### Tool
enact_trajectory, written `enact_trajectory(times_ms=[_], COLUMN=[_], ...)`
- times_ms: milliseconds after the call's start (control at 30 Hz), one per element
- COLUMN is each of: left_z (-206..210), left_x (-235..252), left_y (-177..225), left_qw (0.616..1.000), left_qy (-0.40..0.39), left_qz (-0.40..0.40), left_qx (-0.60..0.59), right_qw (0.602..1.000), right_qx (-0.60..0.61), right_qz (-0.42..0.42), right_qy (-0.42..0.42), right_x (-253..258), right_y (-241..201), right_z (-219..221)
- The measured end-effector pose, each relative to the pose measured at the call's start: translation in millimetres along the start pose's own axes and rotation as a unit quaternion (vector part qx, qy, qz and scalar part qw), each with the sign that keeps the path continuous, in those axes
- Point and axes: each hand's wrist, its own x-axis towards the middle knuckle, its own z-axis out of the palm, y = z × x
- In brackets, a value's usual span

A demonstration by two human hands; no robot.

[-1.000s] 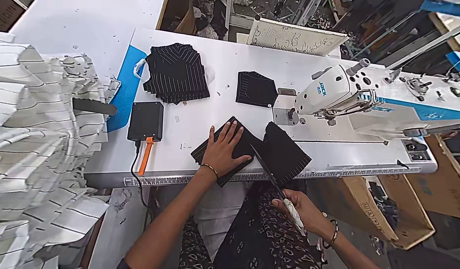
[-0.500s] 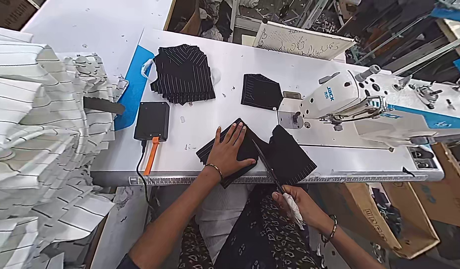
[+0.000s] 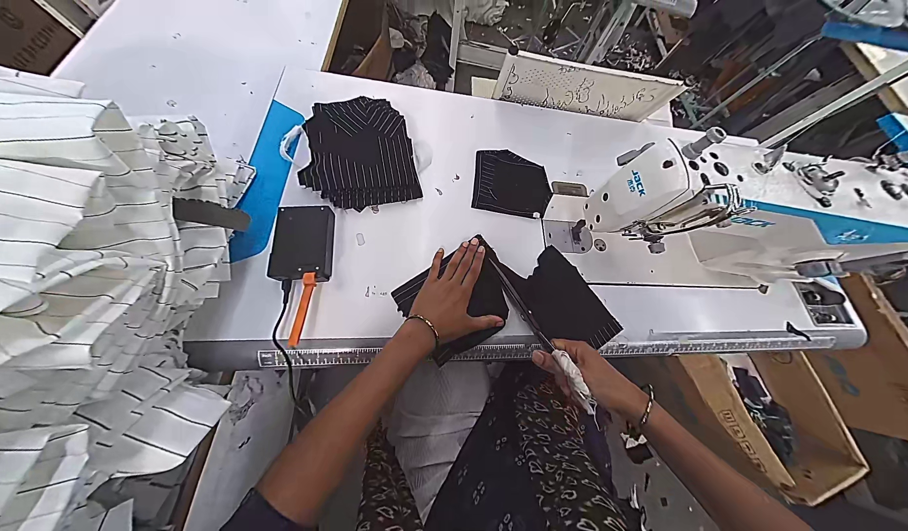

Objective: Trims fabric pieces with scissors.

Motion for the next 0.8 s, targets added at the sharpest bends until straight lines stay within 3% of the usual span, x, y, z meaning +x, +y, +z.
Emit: enact_trajectory(times_ms=[133, 300, 567, 800], left_z=[-5, -31, -5, -6], left_x=[-1, -16, -3, -6], left_y=[-15, -16, -16, -14], left_qw=[0.999, 0.996, 0.999, 1.000], left_qy=[0.016, -0.085, 0.001, -0.010], left_qz=[0.036, -0.027, 0.032, 0.026], left_qx=[-0.015, -0.024, -0.015, -0.009], right_qw=[1.000, 0.998, 0.994, 0.998], right_qx=[0.012, 0.060, 0.112, 0.057], right_qz=[-0.008, 0.000, -0.008, -0.017], right_qy=[-0.021, -0.028, 0.008, 0.014], right_x=[-6, -27, -17, -3], right_y=[0, 18, 15, 10], right_z=[-4, 8, 28, 27])
